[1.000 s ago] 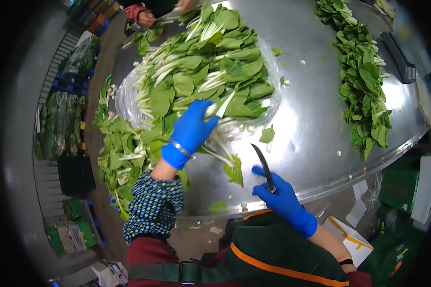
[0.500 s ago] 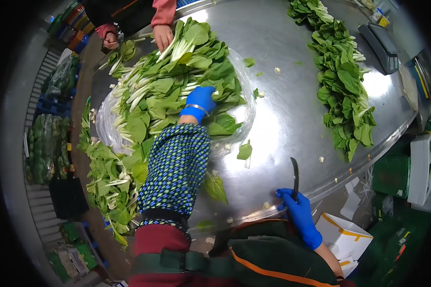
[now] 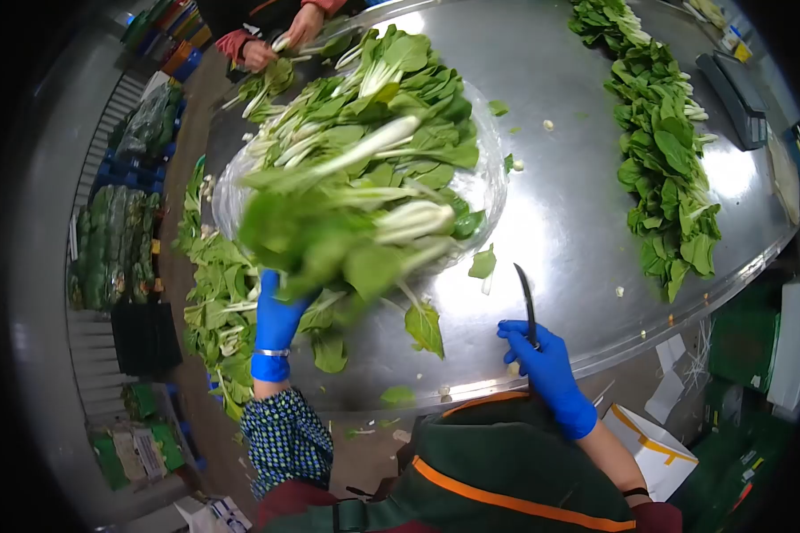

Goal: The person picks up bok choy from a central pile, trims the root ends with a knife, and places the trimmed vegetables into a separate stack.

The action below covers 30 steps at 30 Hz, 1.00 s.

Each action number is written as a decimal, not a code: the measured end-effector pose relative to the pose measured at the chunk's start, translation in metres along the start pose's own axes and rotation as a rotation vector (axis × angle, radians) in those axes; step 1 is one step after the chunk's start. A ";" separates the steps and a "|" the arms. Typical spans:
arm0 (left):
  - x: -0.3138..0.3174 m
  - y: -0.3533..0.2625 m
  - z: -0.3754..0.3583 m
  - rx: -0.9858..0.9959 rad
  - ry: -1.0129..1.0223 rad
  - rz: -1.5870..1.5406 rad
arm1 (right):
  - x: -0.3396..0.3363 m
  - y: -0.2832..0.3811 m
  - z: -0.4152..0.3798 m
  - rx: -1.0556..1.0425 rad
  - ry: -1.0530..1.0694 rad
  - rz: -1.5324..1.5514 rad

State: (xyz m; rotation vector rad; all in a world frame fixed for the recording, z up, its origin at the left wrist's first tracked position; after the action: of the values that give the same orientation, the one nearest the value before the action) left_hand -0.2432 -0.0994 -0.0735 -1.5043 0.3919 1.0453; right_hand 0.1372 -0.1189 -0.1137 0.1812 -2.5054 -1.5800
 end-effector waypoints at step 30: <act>0.039 -0.151 -0.050 0.261 0.396 -0.220 | 0.021 0.063 -0.011 -0.642 0.040 -0.531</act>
State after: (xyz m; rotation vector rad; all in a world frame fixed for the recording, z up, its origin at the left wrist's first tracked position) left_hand -0.0901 -0.0967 -0.0164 -1.4751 0.5999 0.4988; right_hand 0.1185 -0.1061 -0.0507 0.8151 -1.8681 -2.4483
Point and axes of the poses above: each hand's wrist, its own z-axis towards the middle knuckle, its own x-axis out of the palm, y = z × x, the point moved 3 cm from there along z, towards the middle knuckle, and after that the axes turned 7 degrees about -x, right-handed, at the moved point
